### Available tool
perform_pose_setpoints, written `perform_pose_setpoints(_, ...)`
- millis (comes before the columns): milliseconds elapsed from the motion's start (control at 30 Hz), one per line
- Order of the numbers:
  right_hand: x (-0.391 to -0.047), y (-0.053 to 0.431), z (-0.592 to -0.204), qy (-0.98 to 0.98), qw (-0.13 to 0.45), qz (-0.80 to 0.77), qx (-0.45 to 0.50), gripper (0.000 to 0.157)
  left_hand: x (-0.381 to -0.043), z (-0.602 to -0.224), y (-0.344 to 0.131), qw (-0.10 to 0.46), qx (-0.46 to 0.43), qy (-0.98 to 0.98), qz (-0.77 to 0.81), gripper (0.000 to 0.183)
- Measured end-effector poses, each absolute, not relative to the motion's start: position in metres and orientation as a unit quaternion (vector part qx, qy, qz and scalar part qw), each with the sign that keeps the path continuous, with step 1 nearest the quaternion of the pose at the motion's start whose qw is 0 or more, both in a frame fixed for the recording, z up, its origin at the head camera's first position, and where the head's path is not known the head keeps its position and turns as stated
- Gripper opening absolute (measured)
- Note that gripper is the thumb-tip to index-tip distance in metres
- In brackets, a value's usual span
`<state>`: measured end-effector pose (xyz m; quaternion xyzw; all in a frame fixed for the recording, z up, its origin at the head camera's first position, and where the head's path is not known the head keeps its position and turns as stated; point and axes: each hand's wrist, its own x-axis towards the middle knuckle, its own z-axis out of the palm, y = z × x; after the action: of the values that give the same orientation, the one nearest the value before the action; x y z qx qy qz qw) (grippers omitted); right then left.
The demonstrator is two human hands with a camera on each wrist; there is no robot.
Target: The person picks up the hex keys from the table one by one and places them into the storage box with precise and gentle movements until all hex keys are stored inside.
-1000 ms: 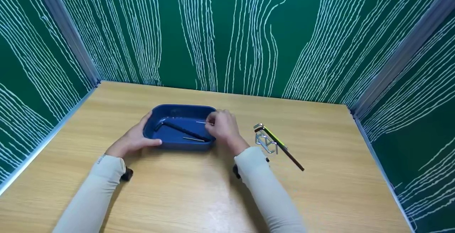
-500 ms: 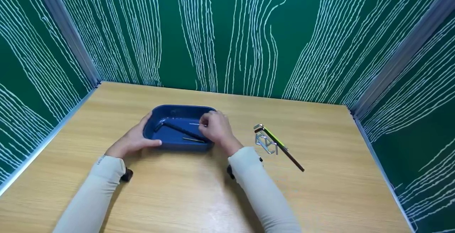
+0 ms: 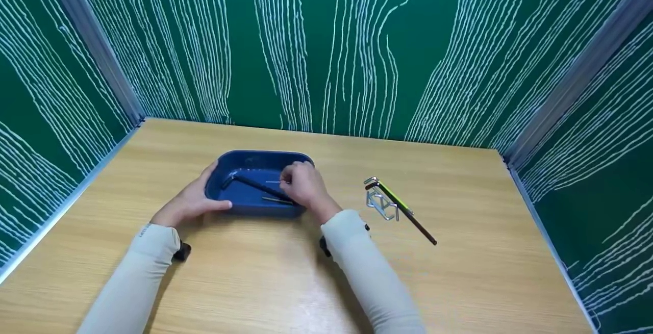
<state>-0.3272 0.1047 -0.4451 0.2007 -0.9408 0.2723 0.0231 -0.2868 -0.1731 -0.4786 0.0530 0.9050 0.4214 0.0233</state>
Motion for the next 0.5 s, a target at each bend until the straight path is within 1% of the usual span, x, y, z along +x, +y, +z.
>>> perform_pose_setpoints(167,-0.328,0.1,-0.449,-0.94,0.014,0.271,0.205,0.003,-0.286,-0.479,-0.173,0.027,0.047,0.907,0.418,0.116)
perform_pose_setpoints(500,-0.335,0.09,-0.453,-0.951,0.014,0.217,0.218,0.007,-0.287,-0.479,-0.175,0.012,0.067,0.904,0.421,0.116)
